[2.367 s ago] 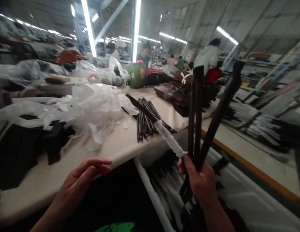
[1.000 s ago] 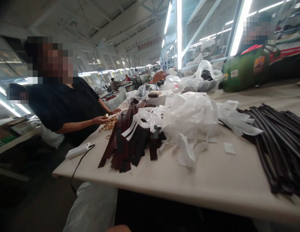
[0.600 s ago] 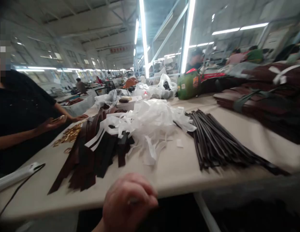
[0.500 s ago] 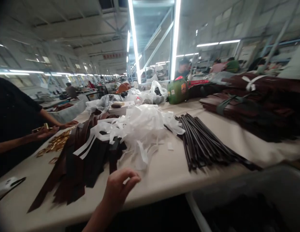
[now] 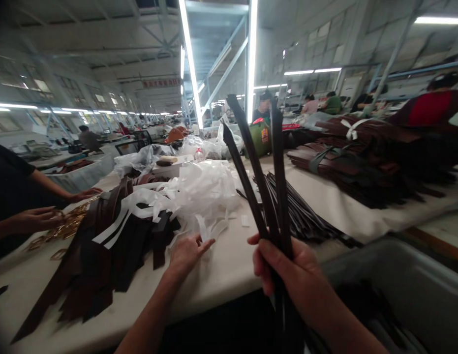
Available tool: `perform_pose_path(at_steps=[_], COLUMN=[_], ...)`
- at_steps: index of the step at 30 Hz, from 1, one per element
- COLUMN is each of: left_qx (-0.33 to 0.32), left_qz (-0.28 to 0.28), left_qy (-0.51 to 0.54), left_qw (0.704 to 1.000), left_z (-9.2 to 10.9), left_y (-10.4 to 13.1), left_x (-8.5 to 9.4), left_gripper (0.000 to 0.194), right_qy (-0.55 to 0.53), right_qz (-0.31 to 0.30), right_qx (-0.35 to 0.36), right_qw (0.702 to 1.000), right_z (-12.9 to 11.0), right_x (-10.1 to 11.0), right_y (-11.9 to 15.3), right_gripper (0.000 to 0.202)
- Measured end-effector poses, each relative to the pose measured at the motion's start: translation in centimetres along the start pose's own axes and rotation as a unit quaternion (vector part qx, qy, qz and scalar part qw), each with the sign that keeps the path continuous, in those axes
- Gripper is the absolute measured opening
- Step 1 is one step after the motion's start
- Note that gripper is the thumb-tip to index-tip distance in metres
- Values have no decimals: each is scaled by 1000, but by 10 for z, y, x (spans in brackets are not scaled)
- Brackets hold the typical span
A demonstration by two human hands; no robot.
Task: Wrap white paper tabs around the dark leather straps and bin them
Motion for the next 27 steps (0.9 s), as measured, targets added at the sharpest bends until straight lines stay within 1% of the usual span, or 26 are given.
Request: perform_pose_path(at_steps=[2, 4, 7, 9, 11, 14, 17, 20, 22, 24, 25, 26, 27], left_qx=[3, -4, -21, -29, -33, -38, -56, -74, -61, -31, -18, -9, -7], left_qz=[3, 0, 7, 33, 63, 92, 96, 92, 85, 85, 99, 127, 169], left_qy=[45, 115, 239, 310, 364, 414, 443, 447, 438, 411, 396, 380, 366], left_qw=[999, 993, 971, 950, 929, 905, 890, 887, 893, 907, 913, 916, 915], left_z=[-7, -12, -14, -13, -10, -1, 12, 17, 12, -1, -8, -16, -21], left_y=[-5, -6, 0, 6, 14, 27, 41, 54, 61, 64, 65, 65, 66], left_x=[-3, -5, -7, -6, -4, -1, 2, 3, 2, 3, 6, 11, 19], left_gripper=[37, 38, 36, 37, 40, 40, 33, 27, 28, 33, 34, 35, 35], right_qy=[-44, -69, -74, -73, -81, -99, -113, -122, -120, -111, -105, -98, -90], right_qz=[-36, -49, -34, -11, 2, -6, -15, -16, -13, -10, -11, -13, -16], right_qx=[-18, -35, -45, -46, -52, -60, -50, -31, -12, 10, 19, 28, 35], right_qw=[998, 996, 996, 996, 995, 993, 992, 992, 993, 994, 994, 995, 995], right_z=[9, 24, 51, 68, 81, 92, 93, 86, 77, 65, 58, 52, 46], right_x=[-18, -30, -36, -37, -41, -55, -70, -78, -78, -74, -72, -70, -69], right_y=[-9, -18, -38, -53, -67, -80, -85, -87, -85, -81, -78, -74, -70], right_gripper=[45, 43, 44, 44, 46, 49, 51, 48, 46, 43, 42, 40, 39])
Point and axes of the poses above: each hand's wrist, its own y-axis away from the middle knuckle, its own x-axis out of the back of the hand, z = x × y, the point moved 3 cm from there along -y, towards the middle knuckle, and after that the axes turned 14 degrees about -x, right-handed, at the moved point
